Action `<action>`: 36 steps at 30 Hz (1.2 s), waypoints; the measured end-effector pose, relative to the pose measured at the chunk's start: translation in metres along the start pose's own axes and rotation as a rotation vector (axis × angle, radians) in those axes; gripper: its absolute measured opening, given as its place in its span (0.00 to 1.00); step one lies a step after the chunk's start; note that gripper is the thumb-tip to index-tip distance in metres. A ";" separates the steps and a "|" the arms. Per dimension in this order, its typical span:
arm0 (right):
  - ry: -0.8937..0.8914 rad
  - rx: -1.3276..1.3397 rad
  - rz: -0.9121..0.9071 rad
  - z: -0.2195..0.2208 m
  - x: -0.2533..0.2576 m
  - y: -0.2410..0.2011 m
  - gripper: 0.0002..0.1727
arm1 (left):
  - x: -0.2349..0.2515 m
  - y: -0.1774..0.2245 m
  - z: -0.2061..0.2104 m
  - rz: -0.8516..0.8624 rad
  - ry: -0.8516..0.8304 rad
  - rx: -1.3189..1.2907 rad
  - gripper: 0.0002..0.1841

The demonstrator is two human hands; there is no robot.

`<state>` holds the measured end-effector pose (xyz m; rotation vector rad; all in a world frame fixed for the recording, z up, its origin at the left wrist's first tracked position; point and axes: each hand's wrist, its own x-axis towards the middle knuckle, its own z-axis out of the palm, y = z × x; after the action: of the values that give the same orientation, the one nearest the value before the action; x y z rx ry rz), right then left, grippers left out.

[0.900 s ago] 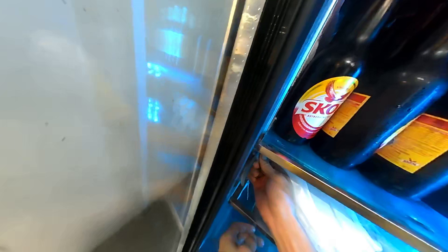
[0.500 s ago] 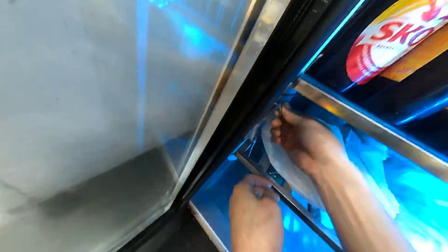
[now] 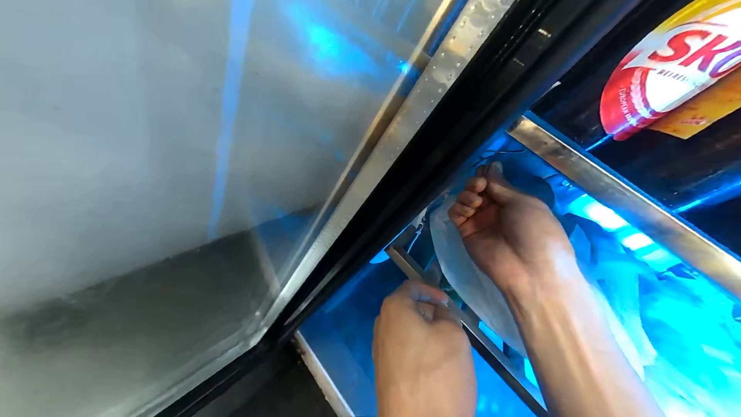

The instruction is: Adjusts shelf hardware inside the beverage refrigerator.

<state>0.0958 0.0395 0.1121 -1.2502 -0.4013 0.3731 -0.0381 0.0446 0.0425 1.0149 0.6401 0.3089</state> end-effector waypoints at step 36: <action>-0.402 -0.014 0.552 -0.051 -0.065 -0.020 0.21 | 0.012 0.003 -0.017 0.568 0.163 -0.104 0.08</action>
<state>0.0654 -0.0394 0.1122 -1.2887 -0.3929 1.1041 -0.0393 0.0636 0.0349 1.0647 0.4643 0.9209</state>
